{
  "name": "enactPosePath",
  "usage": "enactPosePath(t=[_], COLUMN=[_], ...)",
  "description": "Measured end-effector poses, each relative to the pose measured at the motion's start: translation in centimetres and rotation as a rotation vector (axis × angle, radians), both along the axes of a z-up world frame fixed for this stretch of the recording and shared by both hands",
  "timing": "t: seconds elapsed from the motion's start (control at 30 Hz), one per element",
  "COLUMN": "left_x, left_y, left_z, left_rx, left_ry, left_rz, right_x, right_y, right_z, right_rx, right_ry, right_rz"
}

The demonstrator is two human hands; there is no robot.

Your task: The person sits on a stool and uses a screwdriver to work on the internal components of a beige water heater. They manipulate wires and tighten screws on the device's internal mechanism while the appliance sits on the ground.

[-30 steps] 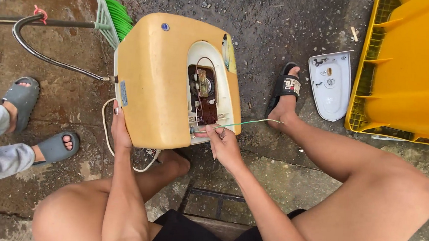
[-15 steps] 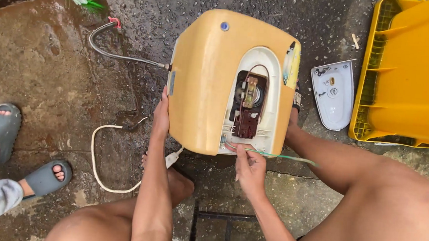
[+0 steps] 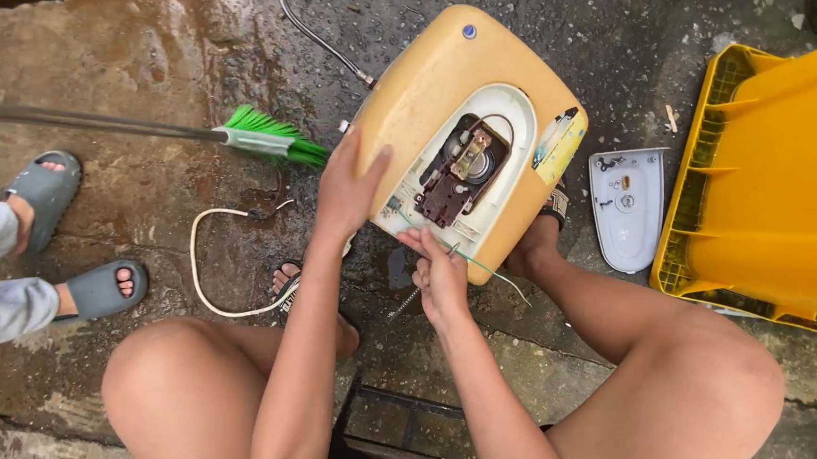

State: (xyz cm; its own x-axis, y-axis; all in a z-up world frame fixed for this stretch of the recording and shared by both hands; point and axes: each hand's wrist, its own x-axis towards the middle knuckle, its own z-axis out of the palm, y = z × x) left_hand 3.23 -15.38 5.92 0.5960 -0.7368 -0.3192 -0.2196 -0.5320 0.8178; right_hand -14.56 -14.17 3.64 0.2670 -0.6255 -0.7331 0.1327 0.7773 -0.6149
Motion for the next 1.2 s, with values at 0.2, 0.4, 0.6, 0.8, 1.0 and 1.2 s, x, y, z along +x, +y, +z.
enactPosePath(t=[0.2,0.4,0.6,0.8,1.0,1.2], left_x=[2.4,4.0,4.2,3.2,-4.2,-1.0], left_y=[0.8,3.0,2.7,2.4,5.6,8.0], left_z=[-3.4,-5.7,-6.9,-7.0,8.3,7.2], left_rx=[0.115,0.074,0.125,0.471,0.052,-0.041], left_ry=[-0.130,-0.005,-0.042,-0.246,0.236,0.061], left_rz=[-0.035,0.025,0.001,-0.100,-0.405,-0.292], right_x=[0.7,-0.5,0.9,-5.2,-3.5,-1.5], right_y=[-0.9,-1.8,-6.1,-6.8,-7.5,-8.2], right_z=[0.7,6.9,4.4,9.8,10.7,5.6], right_rx=[0.070,-0.484,-1.052,-0.392,-0.433,-0.760], right_ry=[-0.098,0.112,0.945,0.142,0.081,0.186], right_rz=[0.327,0.551,1.258,0.612,0.557,0.758])
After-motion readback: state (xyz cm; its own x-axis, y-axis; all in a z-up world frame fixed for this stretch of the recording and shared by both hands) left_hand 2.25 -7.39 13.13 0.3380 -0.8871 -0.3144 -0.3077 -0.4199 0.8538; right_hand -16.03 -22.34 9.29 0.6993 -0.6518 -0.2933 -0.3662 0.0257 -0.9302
